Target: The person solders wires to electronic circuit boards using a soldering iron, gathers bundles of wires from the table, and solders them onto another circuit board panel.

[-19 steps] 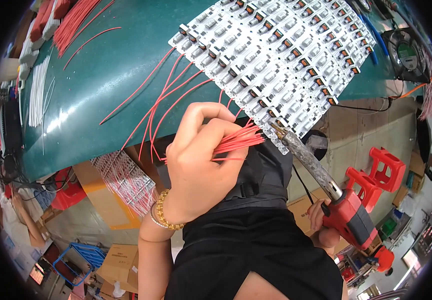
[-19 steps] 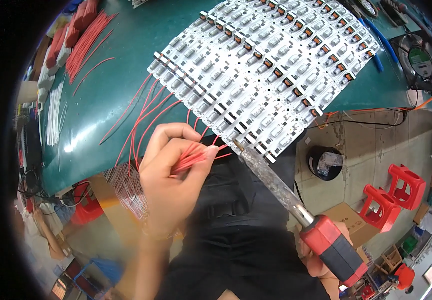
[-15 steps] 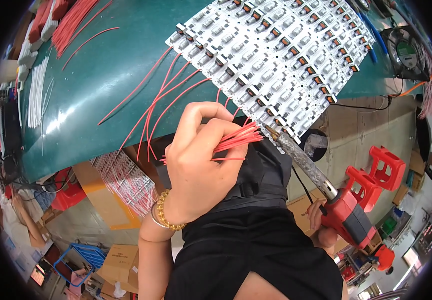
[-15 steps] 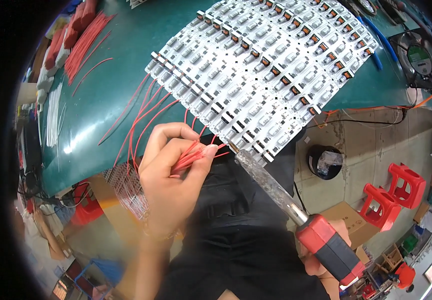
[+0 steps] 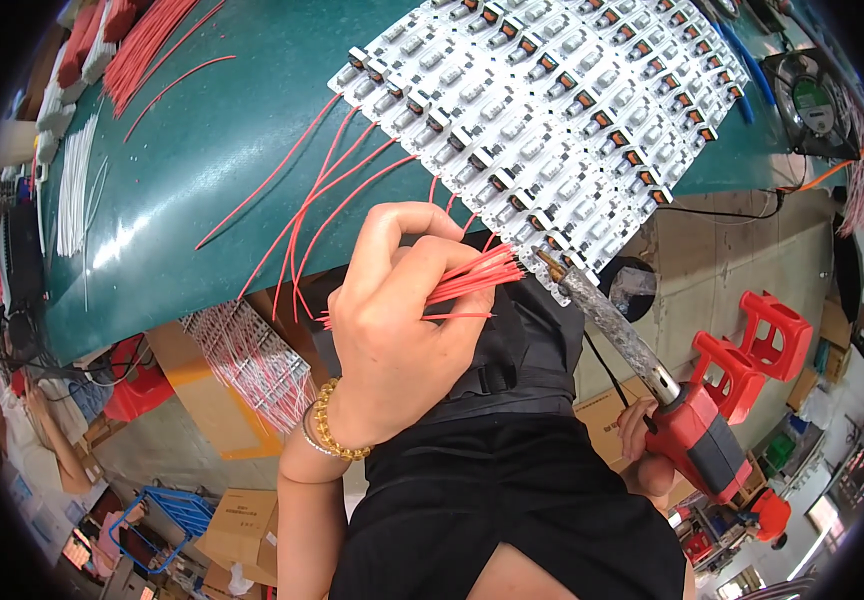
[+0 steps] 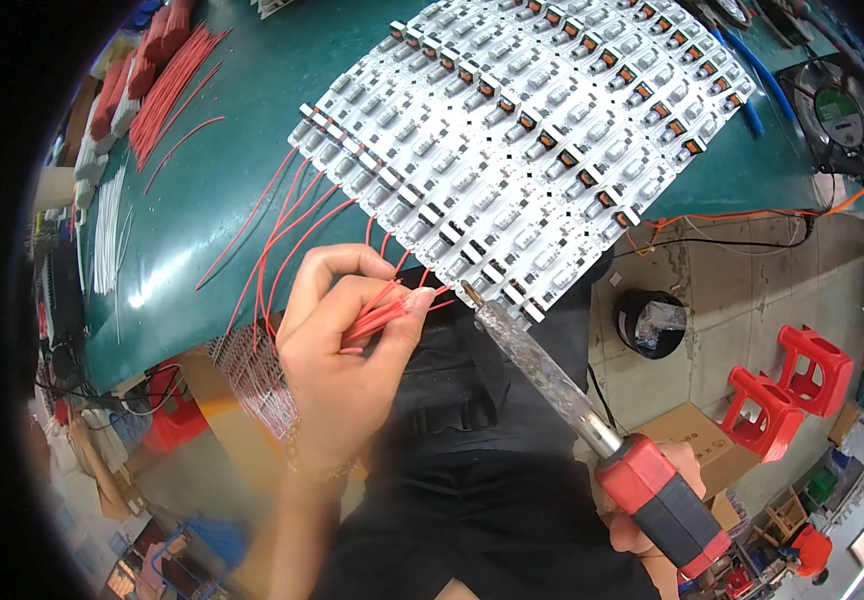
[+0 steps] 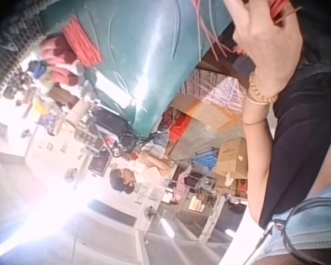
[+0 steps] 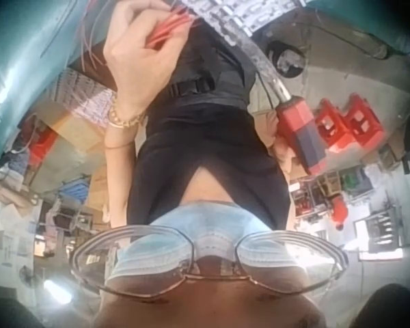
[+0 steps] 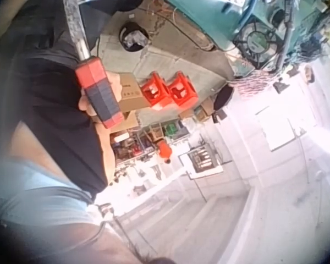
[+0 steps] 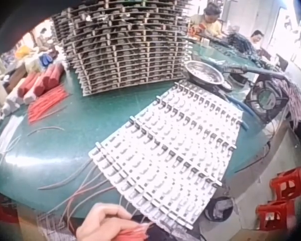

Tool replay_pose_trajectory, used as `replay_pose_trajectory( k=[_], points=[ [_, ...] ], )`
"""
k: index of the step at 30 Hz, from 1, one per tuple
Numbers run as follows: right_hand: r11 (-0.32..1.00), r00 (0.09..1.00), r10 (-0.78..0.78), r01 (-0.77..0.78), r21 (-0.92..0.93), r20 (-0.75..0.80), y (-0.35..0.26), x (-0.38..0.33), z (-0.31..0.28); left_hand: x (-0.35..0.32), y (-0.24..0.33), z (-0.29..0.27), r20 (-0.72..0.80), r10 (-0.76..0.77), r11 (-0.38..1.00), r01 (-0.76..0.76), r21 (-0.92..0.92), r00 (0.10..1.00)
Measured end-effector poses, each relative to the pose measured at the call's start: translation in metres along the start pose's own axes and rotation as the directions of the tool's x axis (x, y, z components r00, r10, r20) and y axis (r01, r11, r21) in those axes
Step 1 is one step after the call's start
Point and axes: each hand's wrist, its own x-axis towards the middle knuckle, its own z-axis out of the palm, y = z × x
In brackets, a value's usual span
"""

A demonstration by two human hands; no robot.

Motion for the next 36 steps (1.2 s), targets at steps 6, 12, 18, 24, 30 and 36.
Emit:
replay_pose_trajectory(
  k=[6, 12, 18, 24, 30, 36],
  points=[
    [0.991, 0.991, -0.099, 0.106, -0.086, 0.09, -0.021, 0.004, 0.002, 0.001, -0.001, 0.002, 0.008, 0.009, 1.0, -0.009, -0.006, 1.0],
    [0.959, 0.964, 0.231, -0.248, -0.135, -0.13, -0.027, -0.009, 0.004, -0.004, 0.006, 0.001, 0.018, -0.004, 0.996, 0.005, -0.091, 1.0],
    [0.97, 0.988, 0.135, -0.148, 0.194, 0.076, -0.009, -0.006, 0.0, -0.007, 0.014, 0.006, 0.065, -0.11, 0.988, 0.117, -0.101, 0.992],
    [0.978, 0.991, -0.129, 0.12, 0.17, 0.045, -0.023, 0.011, 0.017, -0.009, 0.012, 0.008, 0.051, -0.055, 0.997, 0.058, -0.055, 0.997],
    [0.962, 0.987, -0.153, 0.138, 0.235, 0.043, -0.012, 0.001, 0.01, -0.009, 0.01, 0.009, 0.045, -0.037, 0.998, 0.039, -0.044, 0.998],
    [0.976, 0.986, -0.159, 0.15, 0.158, 0.052, 0.018, -0.008, -0.004, -0.009, 0.01, 0.009, 0.033, -0.046, 0.997, 0.048, -0.063, 0.998]
  ],
)
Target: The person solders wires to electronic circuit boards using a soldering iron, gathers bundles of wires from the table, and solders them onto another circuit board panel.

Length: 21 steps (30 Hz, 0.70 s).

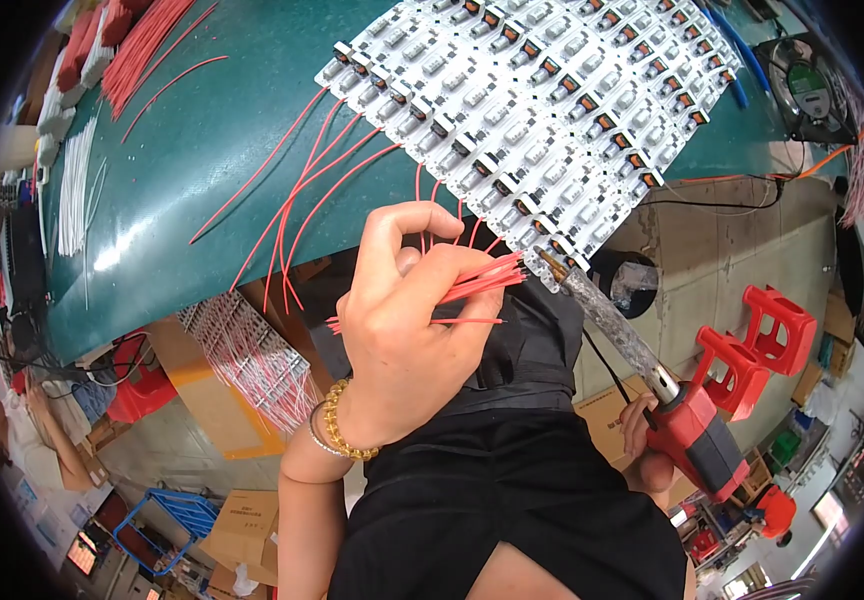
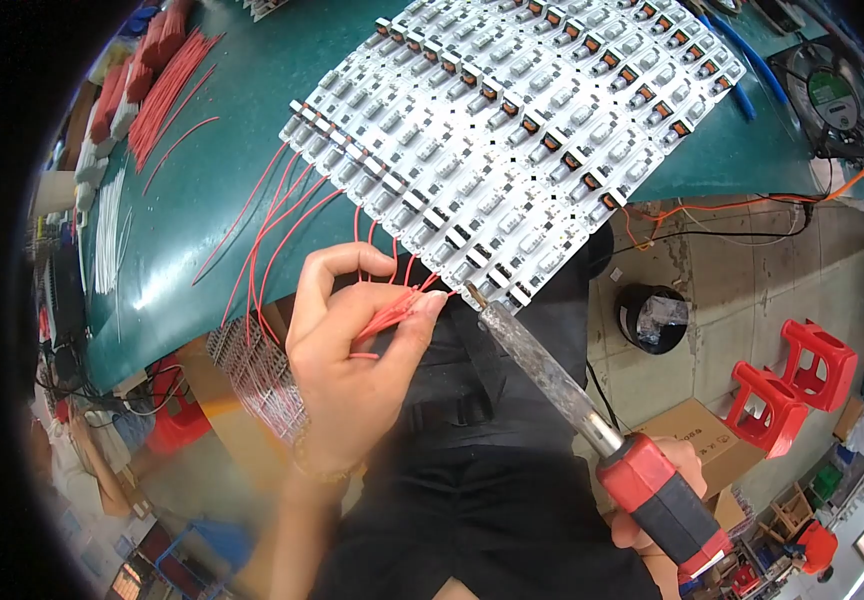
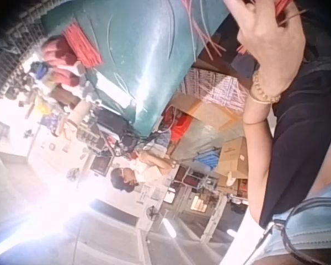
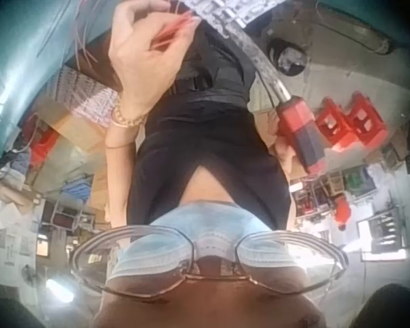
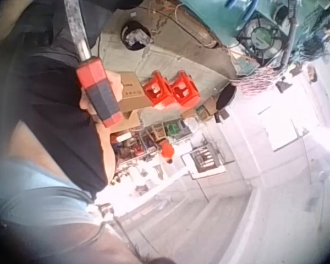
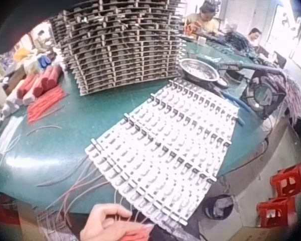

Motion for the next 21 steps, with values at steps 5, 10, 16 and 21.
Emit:
replay_pose_trajectory(
  k=[5, 10, 16, 21],
  points=[
    [0.997, 0.996, 0.073, -0.074, 0.0, -0.046, -0.021, 0.013, 0.015, 0.001, 0.0, 0.0, 0.003, 0.035, 0.999, -0.035, 0.036, 0.999],
    [0.973, 0.975, 0.211, -0.216, -0.075, -0.076, -0.031, 0.011, 0.015, 0.001, -0.001, 0.0, 0.004, 0.041, 0.998, -0.041, 0.039, 0.999],
    [0.99, 0.996, 0.084, -0.084, -0.114, -0.012, -0.033, 0.027, 0.019, 0.0, -0.002, 0.0, 0.005, 0.032, 0.999, -0.032, 0.031, 0.999],
    [0.998, 0.997, 0.059, -0.057, -0.035, 0.052, -0.03, 0.02, 0.015, 0.0, -0.003, -0.001, 0.0, 0.024, 0.999, -0.024, 0.027, 1.0]
  ],
)
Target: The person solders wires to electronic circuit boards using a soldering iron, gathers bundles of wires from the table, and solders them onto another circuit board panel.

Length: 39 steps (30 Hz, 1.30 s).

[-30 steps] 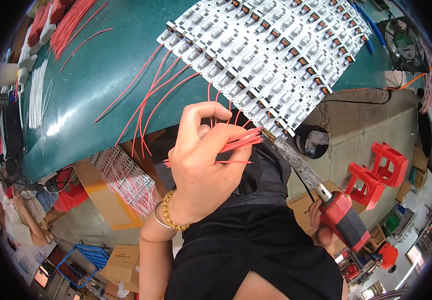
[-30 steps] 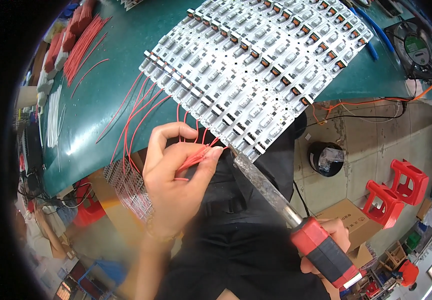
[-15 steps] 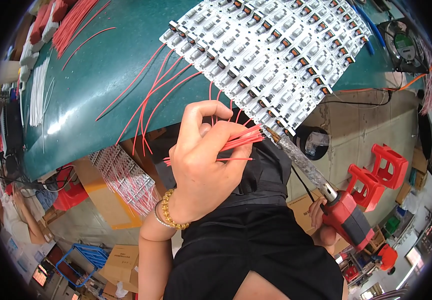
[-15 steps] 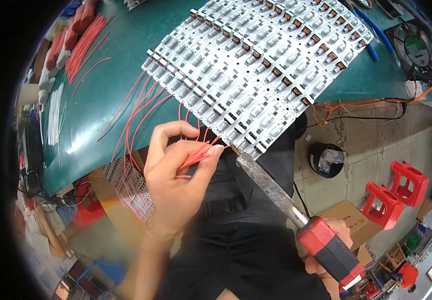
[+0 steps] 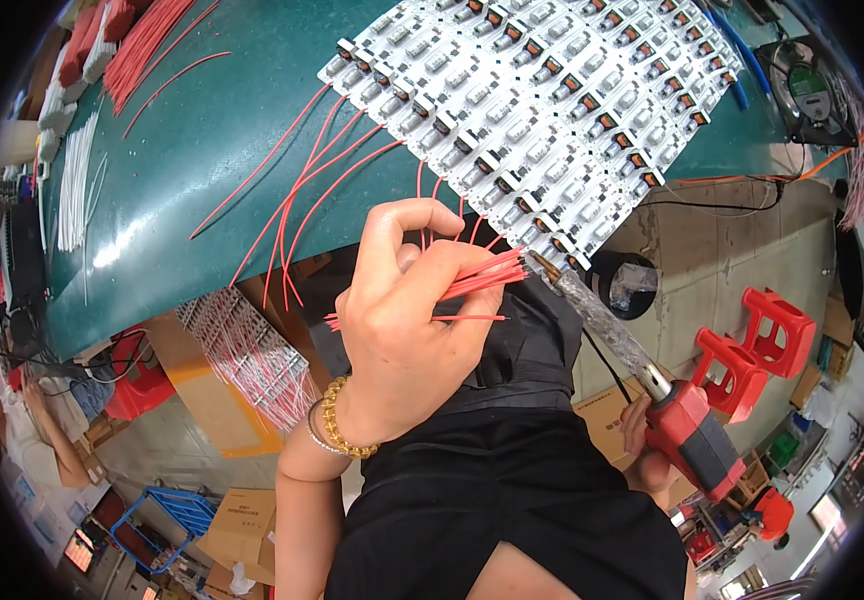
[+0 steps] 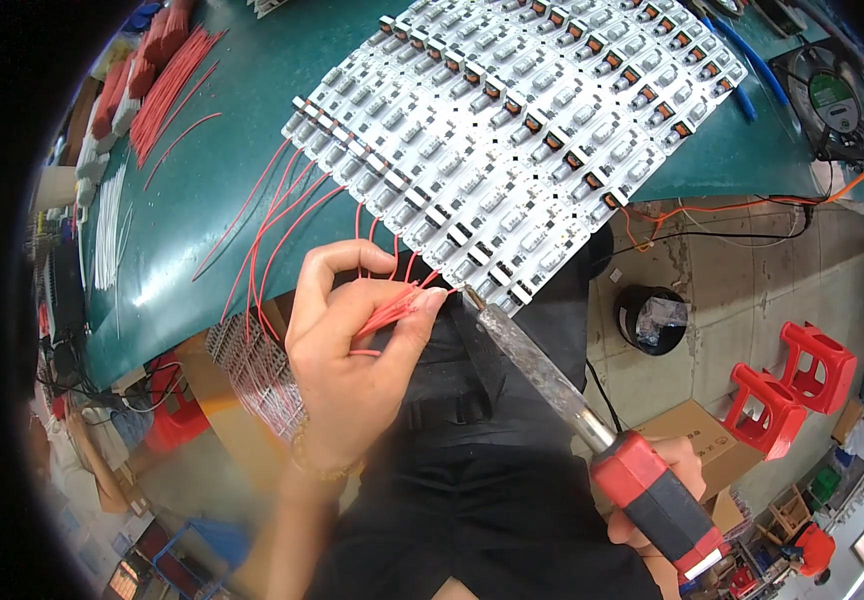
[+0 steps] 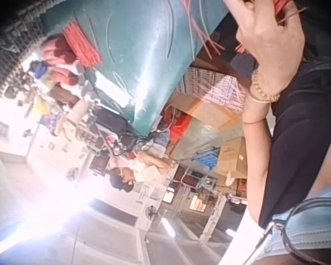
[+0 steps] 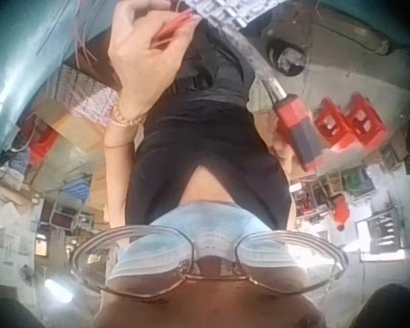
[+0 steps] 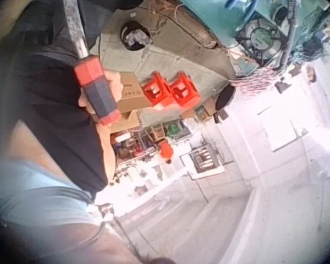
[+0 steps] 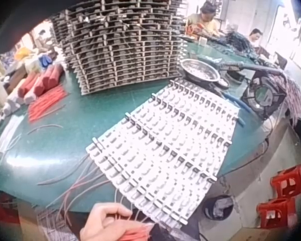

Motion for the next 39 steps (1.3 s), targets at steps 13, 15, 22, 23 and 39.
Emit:
replay_pose_trajectory(
  k=[13, 15, 22, 23, 39],
  points=[
    [0.96, 0.975, 0.21, -0.219, -0.172, -0.069, -0.015, 0.003, -0.003, -0.001, -0.003, -0.008, -0.043, 0.029, 0.998, -0.026, 0.059, 0.999],
    [0.932, 0.965, 0.256, -0.263, -0.249, -0.059, -0.036, 0.016, 0.008, 0.0, -0.008, -0.017, -0.06, 0.118, 0.987, -0.111, 0.114, 0.991],
    [0.985, 0.986, 0.113, -0.096, 0.141, -0.12, -0.04, 0.033, 0.025, -0.013, -0.015, -0.056, -0.12, 0.048, 0.975, -0.02, 0.223, 0.992],
    [0.969, 0.961, 0.195, -0.159, 0.19, -0.194, -0.045, 0.033, 0.029, -0.017, -0.016, -0.062, -0.143, 0.007, 0.973, 0.026, 0.231, 0.99],
    [0.86, 0.983, -0.182, 0.149, 0.488, 0.02, -0.036, 0.018, 0.022, -0.01, 0.005, -0.001, 0.026, 0.037, 0.998, -0.036, -0.042, 0.999]
  ],
)
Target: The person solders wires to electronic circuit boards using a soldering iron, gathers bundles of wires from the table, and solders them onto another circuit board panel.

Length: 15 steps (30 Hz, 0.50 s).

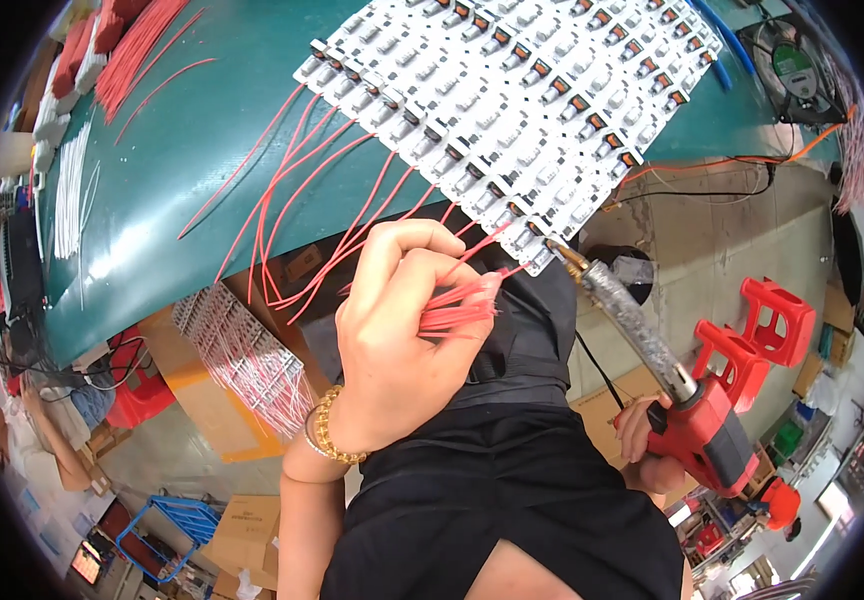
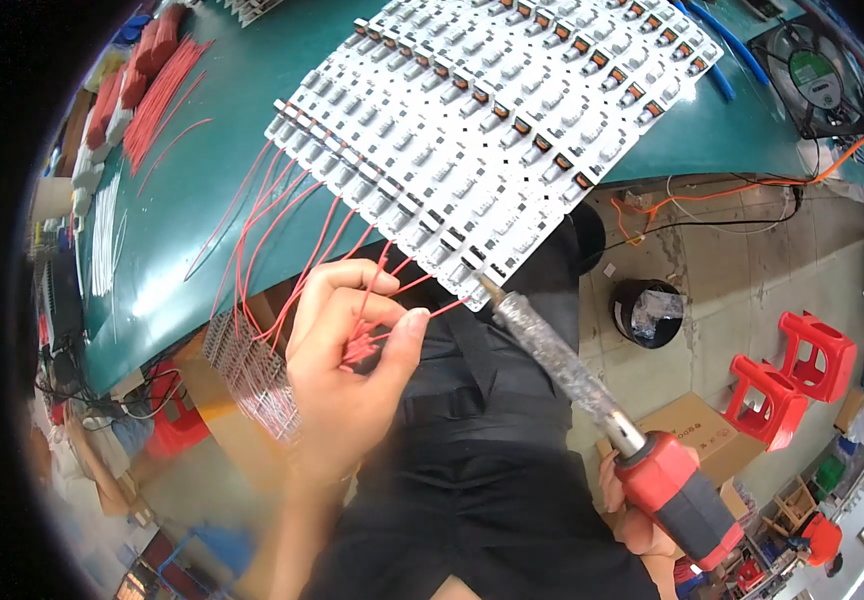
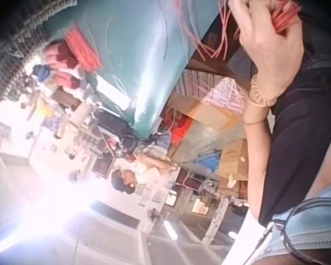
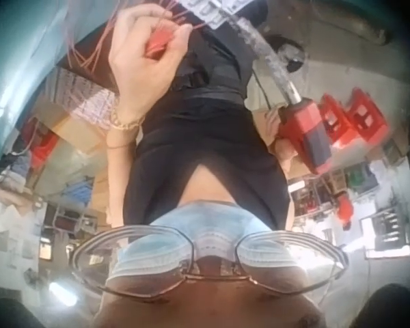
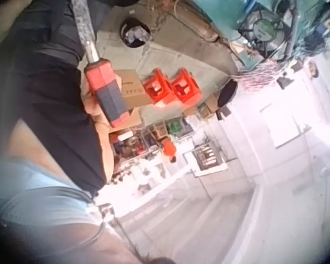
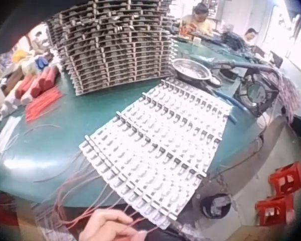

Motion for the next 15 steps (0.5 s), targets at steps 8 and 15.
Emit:
replay_pose_trajectory(
  k=[8, 15],
  points=[
    [0.955, 0.907, 0.239, -0.284, -0.084, -0.347, -0.009, -0.01, 0.012, -0.007, -0.004, 0.005, -0.041, -0.095, 0.988, 0.089, -0.127, 0.995],
    [0.908, 0.984, 0.101, -0.151, -0.391, -0.145, 0.018, -0.03, -0.025, -0.01, -0.008, 0.008, -0.073, -0.073, 0.994, 0.067, -0.086, 0.995]
  ],
)
